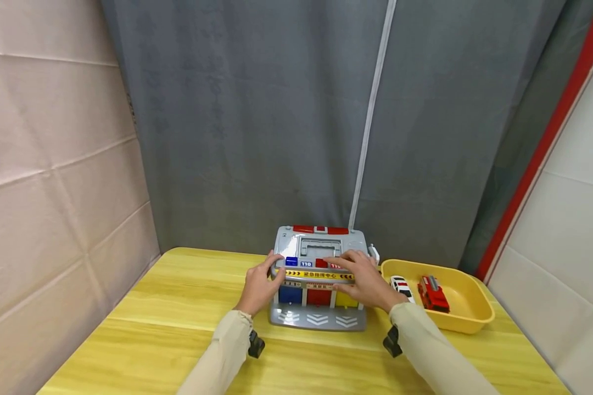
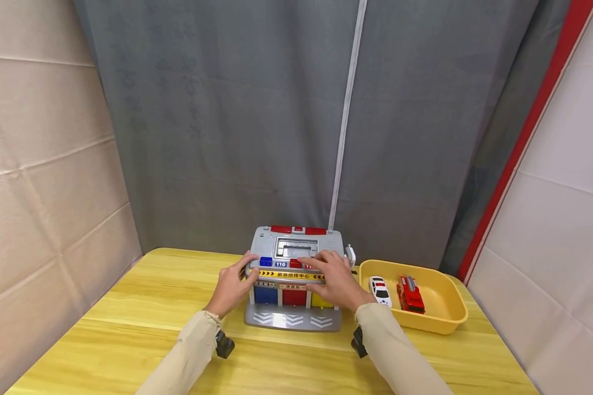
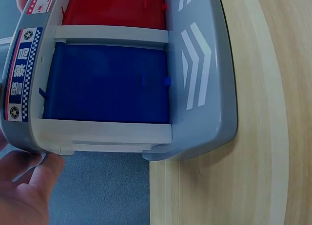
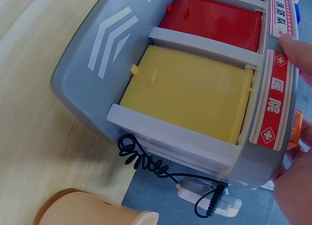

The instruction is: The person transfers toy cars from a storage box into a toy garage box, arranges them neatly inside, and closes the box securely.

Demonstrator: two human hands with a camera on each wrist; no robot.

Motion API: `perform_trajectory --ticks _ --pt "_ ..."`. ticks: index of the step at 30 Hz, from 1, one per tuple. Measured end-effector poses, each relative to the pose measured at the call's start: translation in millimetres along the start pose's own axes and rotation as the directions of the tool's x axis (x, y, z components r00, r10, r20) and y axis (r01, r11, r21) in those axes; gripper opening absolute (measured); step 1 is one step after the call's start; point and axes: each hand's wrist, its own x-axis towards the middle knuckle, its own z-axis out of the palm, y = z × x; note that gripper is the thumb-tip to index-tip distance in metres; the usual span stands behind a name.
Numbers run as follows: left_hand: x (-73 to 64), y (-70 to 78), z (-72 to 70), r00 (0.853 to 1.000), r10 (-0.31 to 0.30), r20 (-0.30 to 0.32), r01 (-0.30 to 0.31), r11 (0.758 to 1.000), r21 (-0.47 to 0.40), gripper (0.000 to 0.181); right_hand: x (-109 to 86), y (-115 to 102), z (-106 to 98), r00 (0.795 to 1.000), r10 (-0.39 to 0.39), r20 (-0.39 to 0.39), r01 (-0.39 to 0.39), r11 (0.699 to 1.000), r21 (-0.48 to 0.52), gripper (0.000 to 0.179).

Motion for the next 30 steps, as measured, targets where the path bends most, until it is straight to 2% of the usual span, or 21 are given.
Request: perform_trajectory --ticks 9,30 --pt "-0.6 0.4 0.7 1.0 -0.017 -0.003 0.017 1.0 0.001 0.031 1.1 -2.9 -0.8 1.0 0.002 0.008 -0.002 1.0 -0.005 0.06" --pt "-0.5 1.7 0.4 1.0 -0.005 -0.027 0.005 1.0 0.013 0.032 1.1 -6.2 -1.7 1.0 0.021 0.014 -0.02 1.0 -0.01 0.059"
